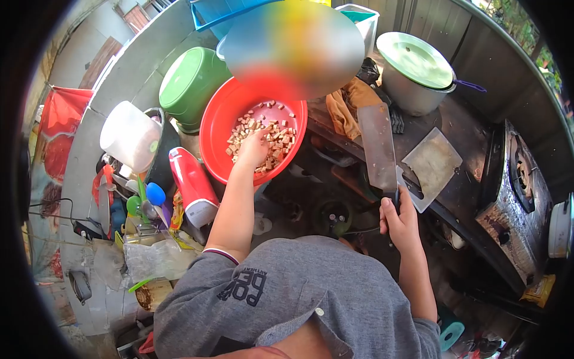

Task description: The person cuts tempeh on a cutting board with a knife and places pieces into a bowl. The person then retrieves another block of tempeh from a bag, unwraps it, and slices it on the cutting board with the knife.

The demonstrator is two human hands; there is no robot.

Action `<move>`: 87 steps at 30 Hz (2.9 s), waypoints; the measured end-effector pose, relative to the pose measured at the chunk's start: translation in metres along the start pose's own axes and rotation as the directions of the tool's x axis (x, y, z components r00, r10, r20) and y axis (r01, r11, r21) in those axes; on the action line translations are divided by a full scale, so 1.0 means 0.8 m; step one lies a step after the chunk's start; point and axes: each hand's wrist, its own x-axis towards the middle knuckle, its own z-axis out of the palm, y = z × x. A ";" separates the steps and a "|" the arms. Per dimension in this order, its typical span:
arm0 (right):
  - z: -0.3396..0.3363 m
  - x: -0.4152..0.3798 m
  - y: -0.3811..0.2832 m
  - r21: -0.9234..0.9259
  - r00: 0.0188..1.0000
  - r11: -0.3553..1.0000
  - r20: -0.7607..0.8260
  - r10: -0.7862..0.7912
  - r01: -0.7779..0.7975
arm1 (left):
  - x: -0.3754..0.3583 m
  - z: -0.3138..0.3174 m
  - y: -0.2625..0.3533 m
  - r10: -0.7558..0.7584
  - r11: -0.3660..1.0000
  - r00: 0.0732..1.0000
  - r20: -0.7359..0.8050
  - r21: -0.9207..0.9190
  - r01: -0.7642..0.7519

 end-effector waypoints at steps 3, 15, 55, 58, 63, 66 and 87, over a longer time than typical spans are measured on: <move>-0.008 -0.015 0.015 0.058 0.994 0.998 -0.104 0.017 -0.011 | 0.019 0.001 0.008 0.034 0.987 0.999 0.021 0.155 -0.037; -0.007 -0.056 0.031 0.139 0.967 0.990 -0.254 0.024 0.012 | 0.023 -0.027 -0.002 -0.037 0.313 0.929 0.368 -0.878 0.361; -0.174 -0.086 0.078 -0.843 0.774 0.528 -0.267 -0.574 0.101 | -0.221 0.202 0.157 0.378 0.826 0.770 0.514 -0.563 -0.029; -0.127 -0.176 0.139 -0.754 0.808 0.653 -0.342 -0.479 0.068 | -0.199 0.251 0.110 0.351 0.929 0.590 0.727 -0.351 -0.120; 0.002 -0.370 0.255 -0.364 0.744 0.787 -0.645 0.173 -0.499 | -0.171 0.307 0.042 0.393 0.869 0.401 0.827 -0.192 -0.456; 0.101 -0.478 0.305 -0.024 0.419 0.633 -0.769 0.483 -0.774 | -0.165 0.356 -0.007 0.250 0.883 0.234 0.939 -0.122 -0.452; 0.411 -0.850 0.453 0.906 -0.375 0.285 -0.393 0.839 -0.312 | -0.605 0.456 0.151 0.050 0.956 -0.149 0.988 -0.091 -0.279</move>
